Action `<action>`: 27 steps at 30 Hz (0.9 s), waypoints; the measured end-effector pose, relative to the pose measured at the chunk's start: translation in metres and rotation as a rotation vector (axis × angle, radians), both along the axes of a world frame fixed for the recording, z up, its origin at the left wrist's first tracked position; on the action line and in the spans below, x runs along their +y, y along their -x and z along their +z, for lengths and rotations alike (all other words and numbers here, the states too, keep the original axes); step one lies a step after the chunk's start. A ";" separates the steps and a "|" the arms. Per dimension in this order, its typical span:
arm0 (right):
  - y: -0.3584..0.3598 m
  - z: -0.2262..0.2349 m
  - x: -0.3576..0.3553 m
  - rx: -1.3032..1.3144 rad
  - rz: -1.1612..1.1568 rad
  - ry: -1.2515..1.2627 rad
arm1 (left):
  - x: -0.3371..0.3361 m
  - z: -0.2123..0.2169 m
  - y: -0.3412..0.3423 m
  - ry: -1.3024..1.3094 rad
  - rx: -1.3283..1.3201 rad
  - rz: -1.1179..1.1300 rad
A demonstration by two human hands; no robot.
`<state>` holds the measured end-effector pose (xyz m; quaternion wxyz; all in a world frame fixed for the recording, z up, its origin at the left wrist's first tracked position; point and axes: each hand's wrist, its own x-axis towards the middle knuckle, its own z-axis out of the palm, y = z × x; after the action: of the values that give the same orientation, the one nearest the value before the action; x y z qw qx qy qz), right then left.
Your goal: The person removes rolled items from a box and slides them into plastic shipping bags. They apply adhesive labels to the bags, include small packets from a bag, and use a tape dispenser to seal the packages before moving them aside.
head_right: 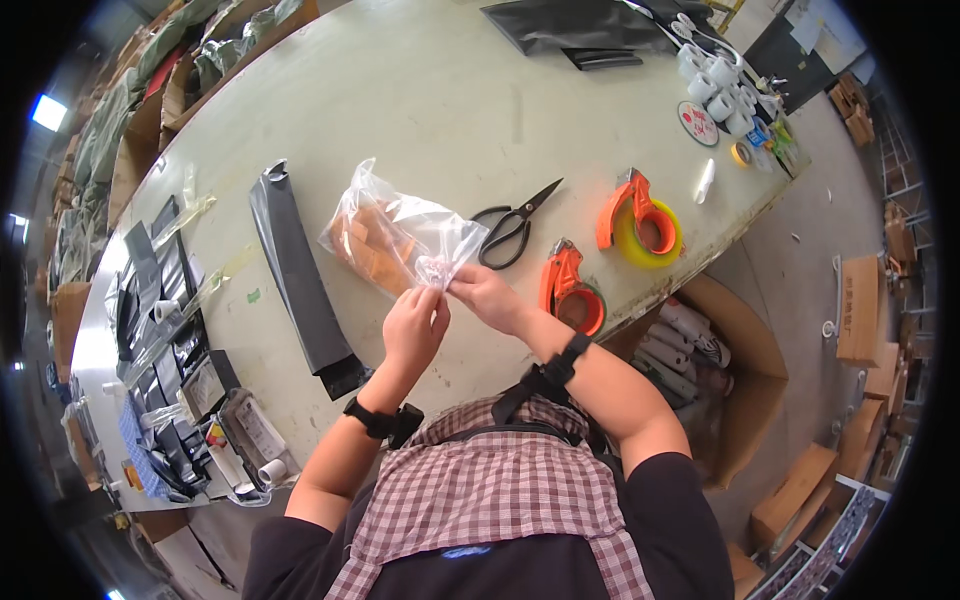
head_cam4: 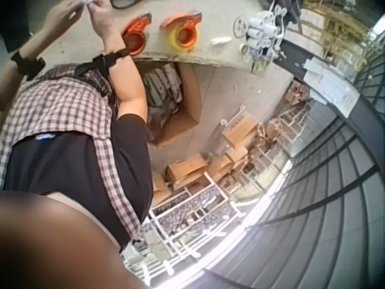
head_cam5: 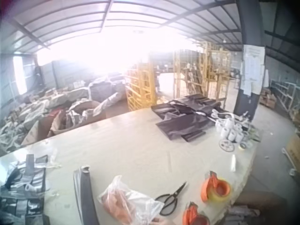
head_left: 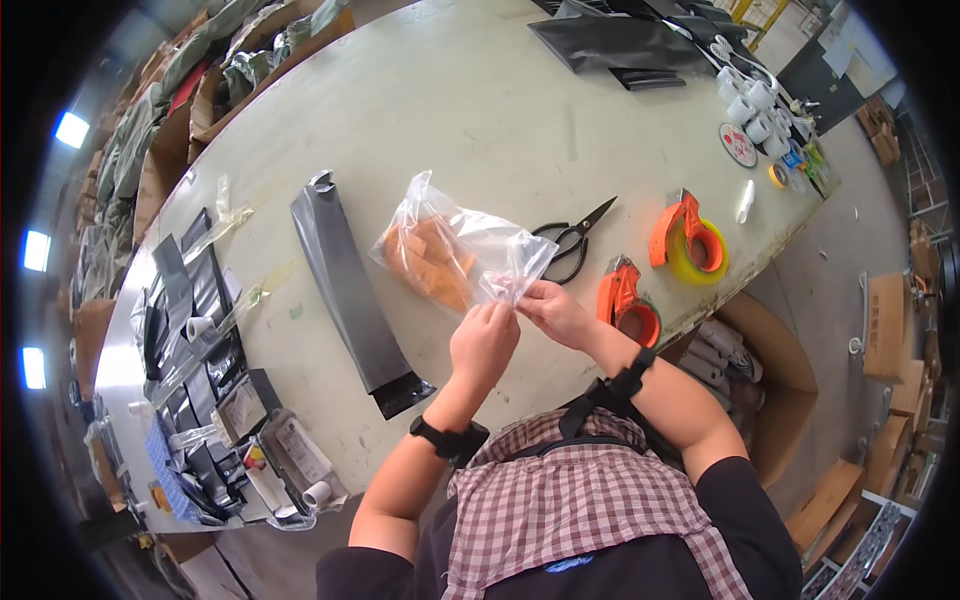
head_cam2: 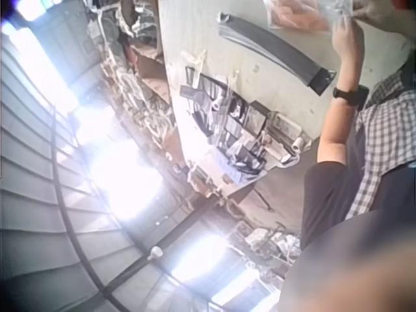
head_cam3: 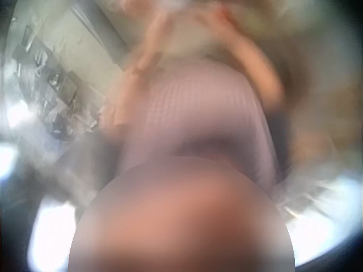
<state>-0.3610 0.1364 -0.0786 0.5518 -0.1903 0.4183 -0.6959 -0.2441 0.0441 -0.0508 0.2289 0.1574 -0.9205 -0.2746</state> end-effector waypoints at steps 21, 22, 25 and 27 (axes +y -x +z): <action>0.001 -0.036 -0.106 1.061 -0.182 -0.362 | -0.126 -0.058 -0.003 -1.773 0.247 0.478; 0.003 -0.032 -0.105 1.096 -0.261 -0.276 | -0.125 -0.049 0.007 -1.719 0.133 0.505; 0.020 -0.003 -0.094 1.081 -0.150 -0.408 | -0.119 -0.027 0.024 -1.652 0.056 0.567; 0.031 0.025 -0.079 1.004 -0.167 -0.385 | -0.117 -0.024 0.029 -1.639 0.091 0.600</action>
<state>-0.3923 0.0575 -0.0540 0.2520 -0.3609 0.7641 -0.4716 -0.2729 -0.0733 -0.0748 0.1429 0.4968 -0.3429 -0.7843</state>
